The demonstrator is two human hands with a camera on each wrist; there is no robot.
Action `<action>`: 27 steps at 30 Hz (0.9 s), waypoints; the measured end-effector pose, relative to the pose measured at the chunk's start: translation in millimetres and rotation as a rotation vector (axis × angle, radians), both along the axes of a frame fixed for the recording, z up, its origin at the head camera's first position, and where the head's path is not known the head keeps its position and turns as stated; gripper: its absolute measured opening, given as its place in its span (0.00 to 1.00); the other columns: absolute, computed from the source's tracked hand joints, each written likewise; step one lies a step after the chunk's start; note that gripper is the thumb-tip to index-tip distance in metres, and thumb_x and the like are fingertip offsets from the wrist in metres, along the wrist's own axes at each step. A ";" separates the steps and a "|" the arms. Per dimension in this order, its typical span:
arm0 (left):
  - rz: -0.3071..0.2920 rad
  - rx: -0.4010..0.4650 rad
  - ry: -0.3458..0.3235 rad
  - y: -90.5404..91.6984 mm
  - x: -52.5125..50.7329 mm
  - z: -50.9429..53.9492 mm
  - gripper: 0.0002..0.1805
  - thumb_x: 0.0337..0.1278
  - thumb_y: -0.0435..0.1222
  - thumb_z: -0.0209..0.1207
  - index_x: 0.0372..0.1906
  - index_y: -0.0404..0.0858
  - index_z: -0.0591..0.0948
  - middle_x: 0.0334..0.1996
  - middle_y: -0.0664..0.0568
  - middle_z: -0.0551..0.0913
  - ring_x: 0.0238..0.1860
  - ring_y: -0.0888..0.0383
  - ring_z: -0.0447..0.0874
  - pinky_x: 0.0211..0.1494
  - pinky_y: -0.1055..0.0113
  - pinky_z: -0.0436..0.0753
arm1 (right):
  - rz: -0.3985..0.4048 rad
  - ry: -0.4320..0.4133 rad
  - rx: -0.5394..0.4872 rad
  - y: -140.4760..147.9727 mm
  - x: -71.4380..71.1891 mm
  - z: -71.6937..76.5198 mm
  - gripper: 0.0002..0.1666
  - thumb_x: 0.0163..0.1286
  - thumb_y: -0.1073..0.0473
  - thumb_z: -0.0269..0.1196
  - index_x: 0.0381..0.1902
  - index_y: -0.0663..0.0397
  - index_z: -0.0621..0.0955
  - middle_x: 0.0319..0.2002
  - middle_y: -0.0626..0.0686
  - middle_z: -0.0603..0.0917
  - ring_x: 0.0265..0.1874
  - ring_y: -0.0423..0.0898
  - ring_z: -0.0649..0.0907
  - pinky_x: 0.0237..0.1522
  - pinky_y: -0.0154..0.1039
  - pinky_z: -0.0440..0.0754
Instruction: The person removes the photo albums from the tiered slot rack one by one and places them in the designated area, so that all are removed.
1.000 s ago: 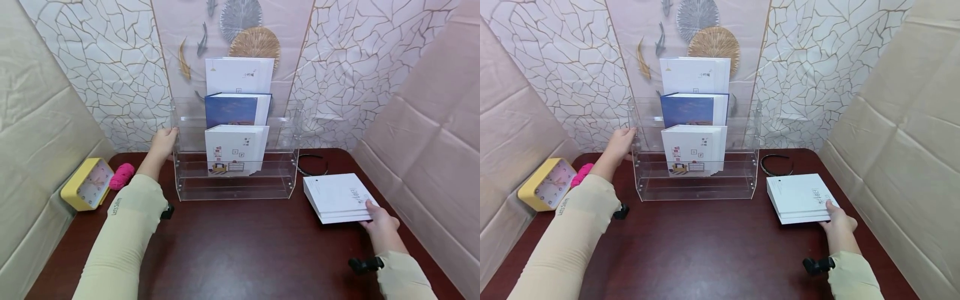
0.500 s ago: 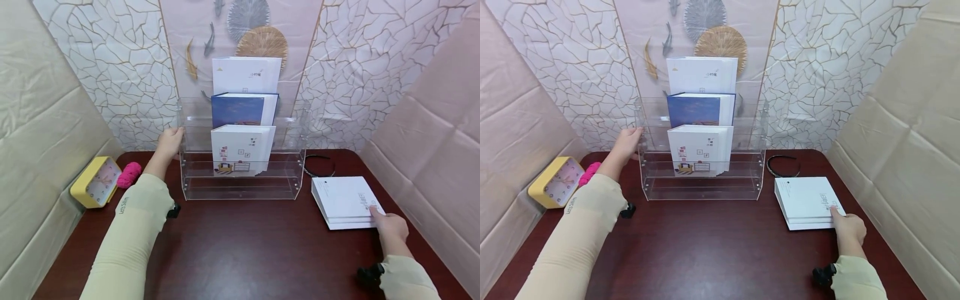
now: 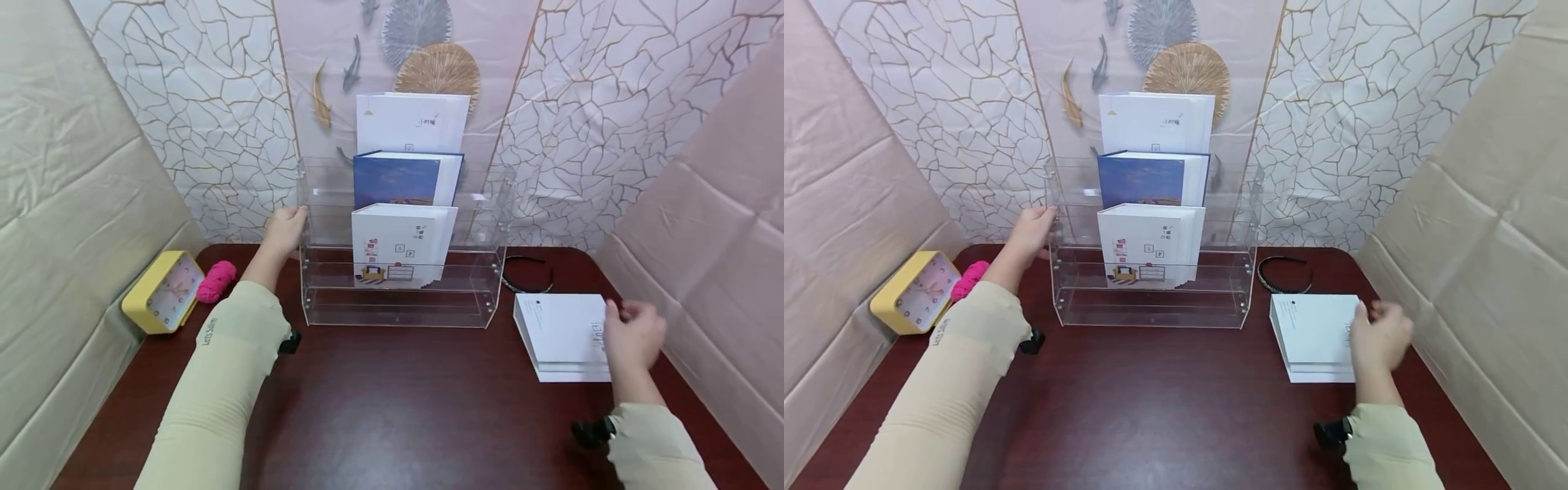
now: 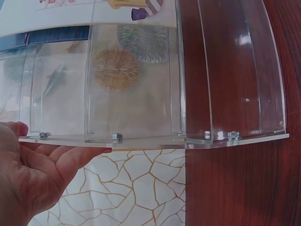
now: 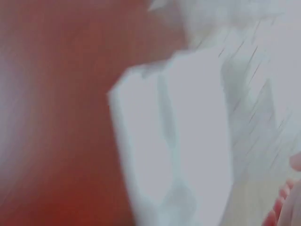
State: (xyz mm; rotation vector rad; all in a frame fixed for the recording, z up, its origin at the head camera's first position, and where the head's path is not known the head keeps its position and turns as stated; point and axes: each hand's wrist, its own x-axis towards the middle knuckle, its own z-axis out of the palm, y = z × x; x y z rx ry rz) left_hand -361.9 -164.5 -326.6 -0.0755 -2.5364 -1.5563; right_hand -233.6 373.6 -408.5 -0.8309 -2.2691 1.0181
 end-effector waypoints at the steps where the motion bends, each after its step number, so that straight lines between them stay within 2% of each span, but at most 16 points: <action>1: 0.005 -0.019 0.016 -0.3 -0.2 -0.1 0.21 0.71 0.44 0.41 0.25 0.33 0.69 0.20 0.48 0.70 0.27 0.47 0.76 0.26 0.62 0.84 | 0.036 0.083 0.030 -14.2 -8.3 11.0 0.28 0.66 0.45 0.57 0.54 0.61 0.74 0.44 0.57 0.75 0.43 0.52 0.74 0.42 0.42 0.73; 3: 0.011 -0.030 0.025 -0.5 -1.0 -0.6 0.21 0.71 0.44 0.41 0.25 0.34 0.69 0.18 0.50 0.69 0.25 0.49 0.75 0.26 0.63 0.83 | 0.151 0.237 0.095 -44.1 -25.1 32.3 0.23 0.65 0.48 0.60 0.50 0.59 0.77 0.37 0.50 0.78 0.36 0.41 0.75 0.37 0.32 0.71; 6: 0.010 -0.037 0.023 -0.2 -1.8 -2.0 0.21 0.70 0.44 0.41 0.24 0.35 0.69 0.18 0.50 0.68 0.24 0.51 0.74 0.25 0.64 0.82 | 0.378 0.362 0.132 -89.9 -46.2 61.3 0.22 0.64 0.48 0.62 0.47 0.59 0.77 0.36 0.49 0.81 0.32 0.34 0.75 0.35 0.24 0.73; 8: 0.009 -0.040 0.022 0.0 -2.4 -3.0 0.20 0.70 0.44 0.41 0.24 0.35 0.68 0.19 0.50 0.69 0.25 0.51 0.74 0.26 0.63 0.82 | 0.539 0.385 0.146 -117.6 -57.5 75.1 0.23 0.64 0.49 0.63 0.48 0.60 0.76 0.38 0.53 0.82 0.35 0.36 0.78 0.38 0.27 0.76; 10: 0.014 -0.047 0.027 0.1 -2.9 -3.9 0.20 0.70 0.43 0.41 0.23 0.36 0.68 0.18 0.50 0.69 0.24 0.51 0.73 0.26 0.63 0.82 | 0.672 0.373 0.152 -142.2 -67.3 83.9 0.26 0.62 0.48 0.65 0.49 0.61 0.75 0.41 0.56 0.82 0.39 0.42 0.80 0.41 0.33 0.79; 13: 0.014 -0.031 0.028 0.1 -2.6 -4.2 0.20 0.70 0.43 0.42 0.23 0.35 0.68 0.18 0.50 0.68 0.24 0.50 0.73 0.26 0.62 0.83 | 0.804 0.311 0.149 -170.3 -78.4 89.2 0.31 0.60 0.46 0.67 0.53 0.60 0.72 0.43 0.58 0.82 0.44 0.51 0.81 0.44 0.46 0.81; 16: 0.005 0.003 0.013 0.1 -1.7 -4.0 0.20 0.70 0.43 0.41 0.23 0.35 0.68 0.19 0.50 0.68 0.25 0.49 0.74 0.26 0.57 0.84 | 0.854 0.267 0.146 -188.9 -85.3 89.1 0.35 0.57 0.47 0.69 0.54 0.61 0.70 0.44 0.60 0.80 0.44 0.56 0.80 0.46 0.50 0.80; 18: -0.001 0.008 0.013 -0.1 -2.2 -3.9 0.21 0.71 0.44 0.41 0.23 0.36 0.67 0.19 0.49 0.68 0.25 0.48 0.74 0.27 0.54 0.85 | 0.857 0.258 0.142 -197.5 -88.1 87.9 0.36 0.55 0.48 0.71 0.53 0.62 0.70 0.43 0.59 0.79 0.42 0.56 0.80 0.45 0.48 0.80; 23: 0.007 -0.012 0.034 0.5 -3.1 -2.0 0.20 0.71 0.44 0.40 0.22 0.37 0.67 0.20 0.49 0.68 0.25 0.50 0.72 0.29 0.56 0.83 | 0.830 0.242 0.155 -212.4 -91.1 81.8 0.39 0.50 0.49 0.74 0.49 0.61 0.65 0.40 0.59 0.74 0.38 0.55 0.77 0.39 0.44 0.78; 27: -0.002 0.030 -0.009 0.7 -1.7 -1.2 0.21 0.71 0.45 0.40 0.23 0.37 0.67 0.20 0.48 0.69 0.23 0.52 0.73 0.27 0.57 0.85 | 0.780 0.210 0.163 -220.6 -91.2 77.5 0.41 0.49 0.50 0.75 0.48 0.60 0.61 0.39 0.60 0.75 0.35 0.56 0.76 0.34 0.45 0.76</action>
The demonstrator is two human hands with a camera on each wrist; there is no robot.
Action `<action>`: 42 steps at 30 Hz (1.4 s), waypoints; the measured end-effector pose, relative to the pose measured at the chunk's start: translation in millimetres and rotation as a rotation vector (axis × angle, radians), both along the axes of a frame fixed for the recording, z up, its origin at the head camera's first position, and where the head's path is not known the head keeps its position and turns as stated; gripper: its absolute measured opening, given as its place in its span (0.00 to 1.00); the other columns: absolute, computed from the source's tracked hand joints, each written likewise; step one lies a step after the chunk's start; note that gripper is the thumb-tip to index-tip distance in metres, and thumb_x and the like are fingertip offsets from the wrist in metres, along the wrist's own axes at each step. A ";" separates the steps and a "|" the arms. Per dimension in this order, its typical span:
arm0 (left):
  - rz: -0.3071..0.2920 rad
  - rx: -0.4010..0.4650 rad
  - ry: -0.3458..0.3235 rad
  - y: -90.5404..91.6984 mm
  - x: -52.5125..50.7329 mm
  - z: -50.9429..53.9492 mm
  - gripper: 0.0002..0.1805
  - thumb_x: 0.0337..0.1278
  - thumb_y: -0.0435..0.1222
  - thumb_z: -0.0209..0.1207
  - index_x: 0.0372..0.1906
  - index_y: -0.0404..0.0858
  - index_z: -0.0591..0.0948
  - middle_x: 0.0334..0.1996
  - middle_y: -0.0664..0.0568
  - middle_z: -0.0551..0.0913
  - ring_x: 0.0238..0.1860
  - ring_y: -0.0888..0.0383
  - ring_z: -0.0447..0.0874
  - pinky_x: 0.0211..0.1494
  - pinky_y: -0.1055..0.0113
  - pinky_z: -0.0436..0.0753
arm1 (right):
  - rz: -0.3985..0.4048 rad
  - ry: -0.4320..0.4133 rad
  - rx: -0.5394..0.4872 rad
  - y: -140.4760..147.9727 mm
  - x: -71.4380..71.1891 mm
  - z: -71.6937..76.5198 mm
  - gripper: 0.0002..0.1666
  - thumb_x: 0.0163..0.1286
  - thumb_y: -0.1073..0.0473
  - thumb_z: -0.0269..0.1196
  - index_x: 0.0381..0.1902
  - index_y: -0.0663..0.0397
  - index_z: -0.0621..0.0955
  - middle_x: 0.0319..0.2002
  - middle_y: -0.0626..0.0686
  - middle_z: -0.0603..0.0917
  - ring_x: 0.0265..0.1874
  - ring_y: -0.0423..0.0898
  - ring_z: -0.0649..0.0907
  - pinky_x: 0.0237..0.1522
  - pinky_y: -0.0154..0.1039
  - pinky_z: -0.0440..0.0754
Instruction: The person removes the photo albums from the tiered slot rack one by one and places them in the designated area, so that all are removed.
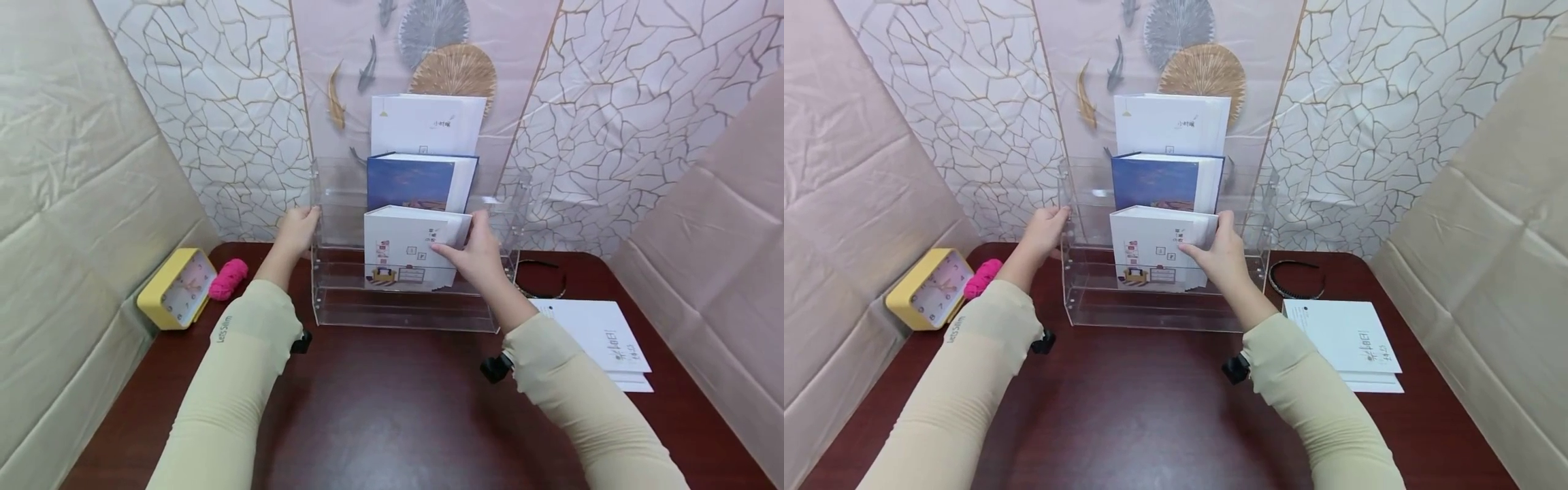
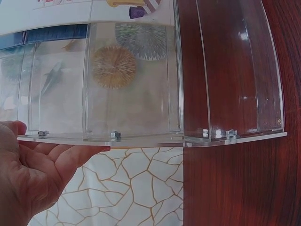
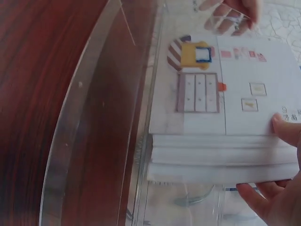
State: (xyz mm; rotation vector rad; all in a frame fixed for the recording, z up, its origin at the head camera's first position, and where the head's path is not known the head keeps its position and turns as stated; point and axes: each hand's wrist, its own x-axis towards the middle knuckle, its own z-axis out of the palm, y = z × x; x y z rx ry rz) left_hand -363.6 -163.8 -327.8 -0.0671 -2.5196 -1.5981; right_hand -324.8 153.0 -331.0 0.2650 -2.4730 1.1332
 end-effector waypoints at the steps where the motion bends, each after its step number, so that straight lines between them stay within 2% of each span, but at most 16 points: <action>1: -0.005 0.011 -0.013 0.1 0.3 -0.1 0.21 0.71 0.45 0.40 0.23 0.37 0.66 0.20 0.48 0.68 0.22 0.53 0.72 0.27 0.57 0.85 | -0.015 -0.006 -0.002 -1.6 0.4 0.1 0.41 0.49 0.51 0.75 0.48 0.60 0.60 0.38 0.60 0.76 0.35 0.56 0.76 0.33 0.46 0.76; 3: -0.013 0.022 -0.025 0.1 0.7 -0.5 0.21 0.71 0.45 0.40 0.23 0.37 0.66 0.19 0.49 0.67 0.20 0.55 0.70 0.26 0.56 0.85 | -0.037 -0.011 -0.008 -4.3 -0.3 0.9 0.41 0.49 0.53 0.75 0.47 0.60 0.60 0.38 0.61 0.76 0.34 0.56 0.76 0.34 0.47 0.77; 8: 0.000 -0.022 0.035 0.0 -0.2 -0.2 0.21 0.71 0.43 0.40 0.21 0.38 0.65 0.17 0.52 0.66 0.18 0.58 0.65 0.24 0.62 0.80 | -0.018 -0.011 -0.024 -13.2 -4.1 9.9 0.41 0.49 0.55 0.76 0.50 0.59 0.61 0.40 0.60 0.76 0.37 0.55 0.77 0.37 0.48 0.78; 13: 0.010 -0.057 0.062 -0.8 -1.3 0.2 0.21 0.71 0.42 0.40 0.19 0.39 0.65 0.16 0.53 0.66 0.19 0.57 0.66 0.23 0.68 0.75 | 0.002 0.039 0.030 -26.9 -6.3 23.7 0.39 0.46 0.54 0.77 0.49 0.54 0.66 0.37 0.56 0.78 0.34 0.53 0.78 0.33 0.47 0.78; 19: 0.011 -0.074 0.063 -2.1 -0.6 -0.5 0.21 0.71 0.42 0.40 0.19 0.39 0.64 0.14 0.53 0.65 0.19 0.56 0.66 0.24 0.67 0.75 | 0.050 0.019 0.024 -36.8 -7.6 31.4 0.36 0.47 0.55 0.76 0.45 0.53 0.65 0.36 0.54 0.77 0.34 0.52 0.77 0.33 0.47 0.78; 28: -0.018 -0.059 0.046 -2.4 -3.9 -1.8 0.21 0.71 0.43 0.40 0.19 0.39 0.63 0.14 0.53 0.64 0.18 0.56 0.65 0.22 0.66 0.75 | 0.176 0.048 -0.127 -33.7 -16.7 33.8 0.34 0.44 0.68 0.76 0.43 0.60 0.66 0.35 0.57 0.77 0.34 0.51 0.78 0.34 0.43 0.80; 34: -0.039 -0.047 0.014 0.0 -4.2 0.1 0.21 0.71 0.42 0.39 0.21 0.38 0.65 0.17 0.52 0.65 0.20 0.55 0.68 0.26 0.62 0.79 | 0.241 0.049 -0.296 -26.5 -16.3 50.0 0.34 0.44 0.74 0.73 0.45 0.62 0.65 0.39 0.60 0.80 0.36 0.52 0.81 0.38 0.43 0.84; 38: -0.039 -0.048 0.000 -1.4 -5.6 0.1 0.21 0.72 0.42 0.39 0.24 0.35 0.68 0.22 0.46 0.69 0.25 0.52 0.70 0.32 0.60 0.81 | 0.268 0.070 -0.395 -15.4 -15.9 63.8 0.34 0.46 0.78 0.70 0.47 0.59 0.65 0.41 0.58 0.80 0.38 0.50 0.81 0.39 0.42 0.84; 42: -0.032 -0.051 -0.023 -4.7 -4.4 0.8 0.22 0.72 0.43 0.38 0.31 0.30 0.73 0.33 0.36 0.74 0.34 0.46 0.76 0.38 0.59 0.83 | 0.284 0.083 -0.515 -2.8 -13.2 73.4 0.31 0.49 0.79 0.67 0.44 0.54 0.66 0.41 0.58 0.80 0.39 0.50 0.81 0.38 0.39 0.85</action>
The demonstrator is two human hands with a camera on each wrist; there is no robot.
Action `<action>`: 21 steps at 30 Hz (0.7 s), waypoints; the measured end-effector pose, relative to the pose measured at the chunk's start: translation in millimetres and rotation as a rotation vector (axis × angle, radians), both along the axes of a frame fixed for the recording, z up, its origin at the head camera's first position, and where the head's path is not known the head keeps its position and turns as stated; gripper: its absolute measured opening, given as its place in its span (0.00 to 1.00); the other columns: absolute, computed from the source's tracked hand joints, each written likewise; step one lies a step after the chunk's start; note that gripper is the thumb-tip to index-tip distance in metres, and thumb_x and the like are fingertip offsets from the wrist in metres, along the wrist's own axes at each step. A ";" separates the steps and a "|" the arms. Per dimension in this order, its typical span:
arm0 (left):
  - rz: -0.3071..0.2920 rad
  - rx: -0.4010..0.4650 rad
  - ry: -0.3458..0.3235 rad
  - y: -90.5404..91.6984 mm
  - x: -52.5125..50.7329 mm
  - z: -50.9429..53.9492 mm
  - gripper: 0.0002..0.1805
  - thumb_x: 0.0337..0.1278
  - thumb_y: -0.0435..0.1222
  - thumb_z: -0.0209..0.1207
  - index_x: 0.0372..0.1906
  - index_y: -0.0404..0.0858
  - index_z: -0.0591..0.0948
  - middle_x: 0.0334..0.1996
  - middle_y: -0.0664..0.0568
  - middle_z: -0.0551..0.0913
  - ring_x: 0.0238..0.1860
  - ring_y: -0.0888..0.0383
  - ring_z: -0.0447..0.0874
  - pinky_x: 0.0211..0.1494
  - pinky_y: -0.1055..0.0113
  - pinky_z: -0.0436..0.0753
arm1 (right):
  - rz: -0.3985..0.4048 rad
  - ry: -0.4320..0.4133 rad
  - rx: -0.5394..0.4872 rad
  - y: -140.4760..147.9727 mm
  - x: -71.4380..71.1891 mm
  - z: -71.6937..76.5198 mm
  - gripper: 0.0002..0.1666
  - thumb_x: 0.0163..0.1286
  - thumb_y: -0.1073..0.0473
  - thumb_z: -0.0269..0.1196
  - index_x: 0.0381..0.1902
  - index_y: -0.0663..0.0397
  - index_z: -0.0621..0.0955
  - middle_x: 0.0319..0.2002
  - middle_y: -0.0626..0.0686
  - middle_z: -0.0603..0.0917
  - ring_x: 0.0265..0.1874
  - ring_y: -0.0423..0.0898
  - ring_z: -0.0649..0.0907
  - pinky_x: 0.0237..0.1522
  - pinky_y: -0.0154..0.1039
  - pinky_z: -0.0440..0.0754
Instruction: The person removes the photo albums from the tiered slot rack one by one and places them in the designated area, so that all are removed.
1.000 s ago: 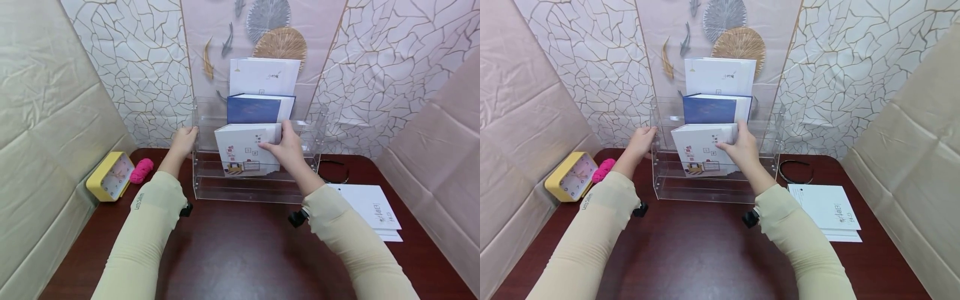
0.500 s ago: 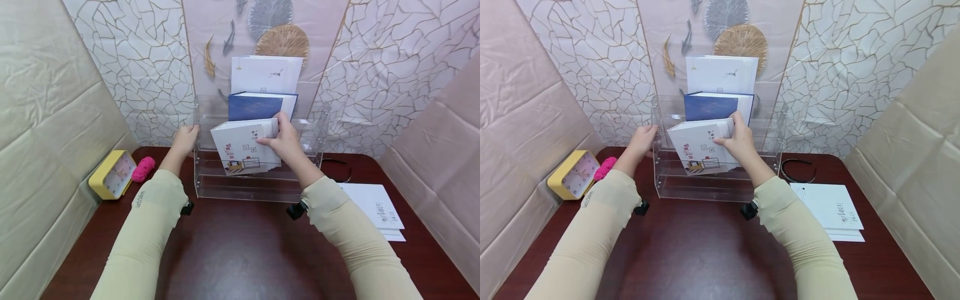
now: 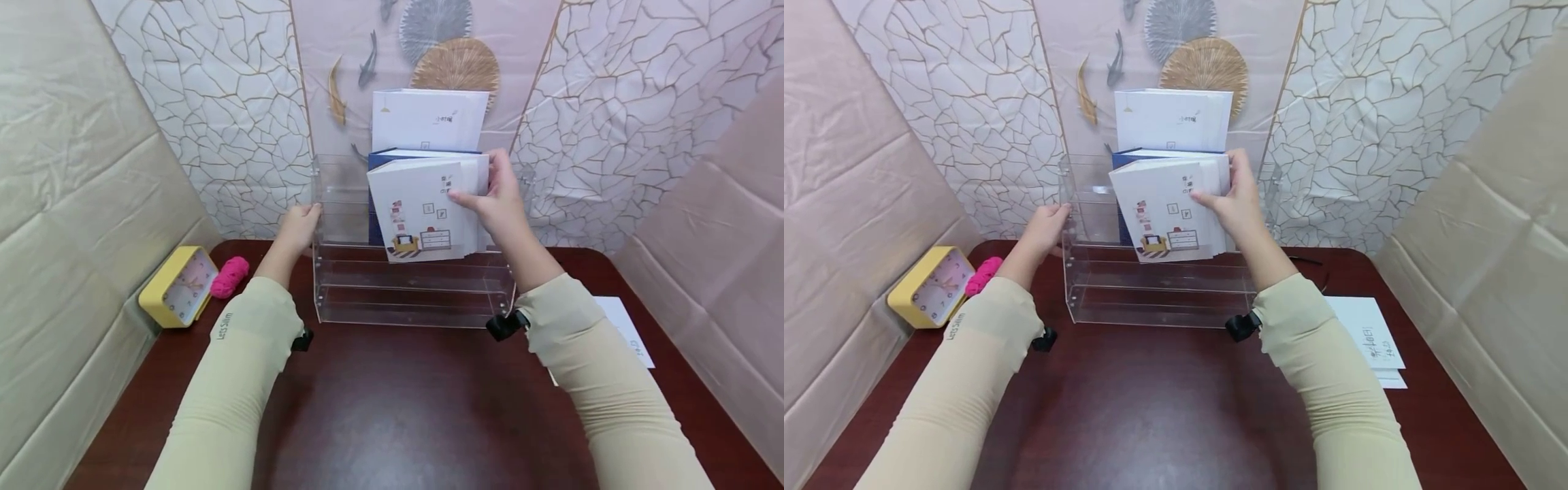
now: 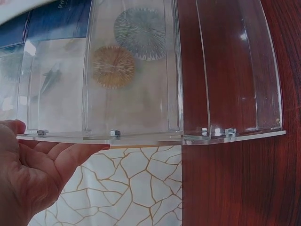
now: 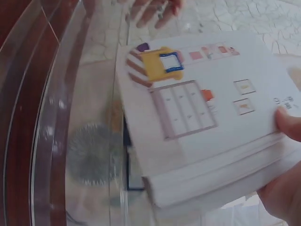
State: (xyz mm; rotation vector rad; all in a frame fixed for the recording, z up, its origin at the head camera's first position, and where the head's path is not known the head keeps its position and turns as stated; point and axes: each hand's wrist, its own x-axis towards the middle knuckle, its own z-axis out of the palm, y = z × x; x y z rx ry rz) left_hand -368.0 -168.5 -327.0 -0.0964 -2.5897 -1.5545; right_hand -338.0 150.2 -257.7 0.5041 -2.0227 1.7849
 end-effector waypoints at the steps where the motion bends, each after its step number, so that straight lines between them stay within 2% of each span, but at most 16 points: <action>1: 0.001 0.003 -0.007 -0.3 0.3 0.2 0.22 0.72 0.43 0.38 0.34 0.29 0.74 0.36 0.34 0.75 0.36 0.44 0.77 0.39 0.57 0.84 | 0.008 0.002 -0.028 3.1 1.7 2.3 0.30 0.50 0.79 0.67 0.44 0.53 0.66 0.41 0.59 0.80 0.39 0.51 0.82 0.37 0.40 0.85; 3: 0.006 0.008 -0.022 -0.7 1.5 1.1 0.23 0.72 0.44 0.38 0.38 0.28 0.75 0.38 0.32 0.75 0.37 0.42 0.78 0.39 0.55 0.85 | 0.010 0.009 -0.066 9.1 6.6 7.3 0.29 0.52 0.78 0.66 0.44 0.52 0.67 0.42 0.59 0.80 0.39 0.52 0.82 0.37 0.39 0.85; 6: 0.007 0.012 -0.035 -0.6 2.1 1.6 0.25 0.72 0.45 0.38 0.41 0.27 0.75 0.37 0.35 0.75 0.37 0.41 0.79 0.36 0.56 0.86 | 0.008 0.025 -0.106 20.0 19.5 16.3 0.29 0.53 0.77 0.66 0.47 0.50 0.67 0.42 0.58 0.79 0.40 0.52 0.81 0.38 0.39 0.85; 9: 0.005 0.013 -0.038 -0.1 2.8 2.2 0.25 0.72 0.46 0.38 0.41 0.27 0.76 0.35 0.36 0.76 0.35 0.42 0.79 0.34 0.58 0.86 | 0.026 0.044 -0.172 36.2 38.7 23.3 0.30 0.54 0.78 0.65 0.48 0.51 0.67 0.43 0.59 0.79 0.39 0.53 0.81 0.37 0.39 0.86; 12: -0.002 0.008 -0.045 -0.5 3.4 1.8 0.24 0.71 0.46 0.38 0.39 0.28 0.75 0.35 0.35 0.76 0.35 0.44 0.80 0.33 0.59 0.86 | 0.049 0.037 -0.238 56.3 61.9 22.8 0.29 0.54 0.79 0.63 0.49 0.54 0.67 0.41 0.60 0.80 0.36 0.52 0.83 0.34 0.39 0.86; 16: -0.011 0.019 -0.063 -1.9 4.7 2.0 0.25 0.71 0.46 0.37 0.39 0.27 0.74 0.38 0.33 0.75 0.36 0.41 0.79 0.32 0.56 0.86 | 0.070 -0.056 -0.269 83.0 93.8 7.4 0.30 0.56 0.81 0.60 0.51 0.54 0.66 0.38 0.57 0.82 0.31 0.48 0.84 0.28 0.37 0.86; 21: -0.017 0.010 -0.060 -0.1 4.9 3.5 0.26 0.71 0.46 0.37 0.43 0.26 0.74 0.43 0.31 0.74 0.40 0.40 0.79 0.32 0.57 0.87 | 0.070 -0.239 -0.201 114.1 127.6 -34.5 0.31 0.57 0.80 0.59 0.53 0.51 0.65 0.36 0.54 0.82 0.27 0.46 0.84 0.25 0.40 0.86</action>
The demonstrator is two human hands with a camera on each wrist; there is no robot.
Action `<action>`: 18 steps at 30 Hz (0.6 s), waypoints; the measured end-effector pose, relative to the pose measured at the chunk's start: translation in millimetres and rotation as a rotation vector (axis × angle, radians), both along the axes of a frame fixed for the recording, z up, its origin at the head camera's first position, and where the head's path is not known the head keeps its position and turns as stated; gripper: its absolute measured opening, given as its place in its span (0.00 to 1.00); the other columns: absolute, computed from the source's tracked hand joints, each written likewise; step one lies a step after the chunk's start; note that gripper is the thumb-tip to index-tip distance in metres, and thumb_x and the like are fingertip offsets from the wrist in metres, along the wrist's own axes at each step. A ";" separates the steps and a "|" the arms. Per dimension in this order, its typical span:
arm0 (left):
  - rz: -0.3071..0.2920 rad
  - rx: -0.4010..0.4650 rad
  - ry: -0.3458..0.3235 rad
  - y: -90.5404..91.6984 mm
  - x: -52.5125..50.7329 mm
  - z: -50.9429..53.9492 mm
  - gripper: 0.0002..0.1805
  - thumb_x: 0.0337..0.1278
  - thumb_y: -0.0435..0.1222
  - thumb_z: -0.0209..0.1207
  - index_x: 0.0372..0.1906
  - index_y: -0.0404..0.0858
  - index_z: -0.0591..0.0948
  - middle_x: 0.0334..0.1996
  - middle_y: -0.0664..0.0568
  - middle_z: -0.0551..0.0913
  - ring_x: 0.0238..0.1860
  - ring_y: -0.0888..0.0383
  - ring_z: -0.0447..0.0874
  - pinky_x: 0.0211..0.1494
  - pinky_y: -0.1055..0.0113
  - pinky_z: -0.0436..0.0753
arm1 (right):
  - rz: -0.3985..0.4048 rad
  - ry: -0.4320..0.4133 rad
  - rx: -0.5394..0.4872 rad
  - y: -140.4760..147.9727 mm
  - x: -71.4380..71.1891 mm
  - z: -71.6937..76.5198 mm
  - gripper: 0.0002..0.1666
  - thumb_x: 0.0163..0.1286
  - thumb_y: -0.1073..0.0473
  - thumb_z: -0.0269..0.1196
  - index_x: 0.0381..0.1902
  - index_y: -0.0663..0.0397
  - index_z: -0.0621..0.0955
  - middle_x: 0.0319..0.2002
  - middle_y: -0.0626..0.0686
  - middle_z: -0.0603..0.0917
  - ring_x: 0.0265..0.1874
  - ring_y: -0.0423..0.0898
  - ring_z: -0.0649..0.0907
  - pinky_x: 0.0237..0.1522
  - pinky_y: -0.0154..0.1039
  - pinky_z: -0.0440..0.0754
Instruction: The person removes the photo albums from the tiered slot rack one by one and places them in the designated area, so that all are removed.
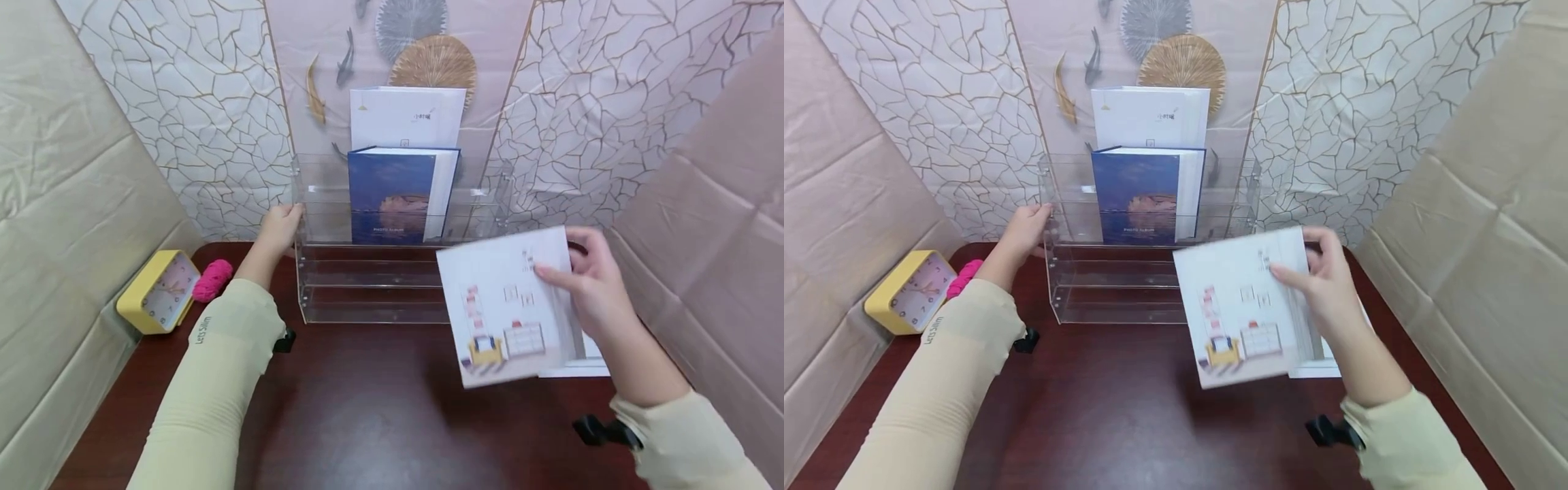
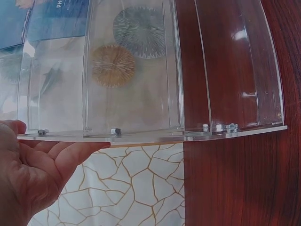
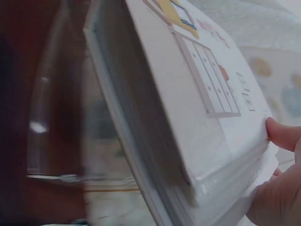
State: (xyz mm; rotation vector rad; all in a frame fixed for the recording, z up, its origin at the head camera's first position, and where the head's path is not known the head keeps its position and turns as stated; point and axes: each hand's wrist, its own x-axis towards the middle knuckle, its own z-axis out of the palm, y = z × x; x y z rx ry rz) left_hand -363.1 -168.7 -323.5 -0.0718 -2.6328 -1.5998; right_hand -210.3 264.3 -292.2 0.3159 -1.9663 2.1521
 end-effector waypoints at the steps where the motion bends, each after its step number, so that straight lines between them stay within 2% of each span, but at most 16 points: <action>1: 0.000 0.005 -0.006 0.1 0.2 0.9 0.26 0.71 0.46 0.37 0.45 0.26 0.74 0.44 0.31 0.74 0.40 0.40 0.79 0.33 0.56 0.87 | -0.011 -0.054 0.024 4.2 4.7 -10.3 0.30 0.58 0.78 0.60 0.52 0.50 0.65 0.35 0.53 0.82 0.26 0.47 0.84 0.24 0.41 0.86; 5: 0.006 0.013 -0.030 -1.0 1.2 3.4 0.27 0.72 0.47 0.37 0.49 0.26 0.73 0.44 0.32 0.73 0.39 0.40 0.78 0.32 0.55 0.87 | -0.085 -0.319 0.102 13.5 16.5 -53.2 0.27 0.61 0.69 0.64 0.51 0.43 0.65 0.33 0.48 0.83 0.26 0.47 0.84 0.26 0.43 0.86; 9: 0.007 0.045 -0.044 -1.2 1.9 3.0 0.25 0.72 0.47 0.38 0.42 0.26 0.72 0.36 0.35 0.73 0.33 0.43 0.78 0.31 0.52 0.86 | -0.155 -0.512 0.192 15.4 20.6 -91.3 0.29 0.63 0.63 0.63 0.56 0.48 0.62 0.34 0.46 0.81 0.28 0.44 0.83 0.29 0.38 0.85; 11: 0.003 0.049 -0.047 -0.7 1.9 1.8 0.25 0.71 0.47 0.38 0.40 0.26 0.71 0.33 0.36 0.72 0.32 0.44 0.78 0.31 0.52 0.86 | -0.175 -0.561 0.239 15.7 21.5 -106.2 0.32 0.63 0.63 0.63 0.59 0.53 0.60 0.34 0.48 0.80 0.28 0.44 0.82 0.29 0.37 0.83; 14: -0.002 0.049 -0.049 0.1 1.9 0.8 0.25 0.71 0.47 0.38 0.42 0.27 0.72 0.35 0.36 0.72 0.36 0.42 0.78 0.30 0.53 0.86 | -0.196 -0.585 0.281 16.8 22.8 -122.5 0.34 0.62 0.64 0.64 0.60 0.59 0.59 0.35 0.50 0.80 0.28 0.43 0.82 0.29 0.35 0.82; 18: -0.008 0.049 -0.049 1.0 1.4 1.8 0.27 0.71 0.49 0.37 0.47 0.26 0.72 0.39 0.33 0.71 0.40 0.40 0.77 0.30 0.54 0.87 | -0.217 -0.598 0.285 22.0 26.7 -133.3 0.36 0.61 0.63 0.64 0.62 0.61 0.59 0.39 0.53 0.78 0.29 0.42 0.81 0.30 0.34 0.82</action>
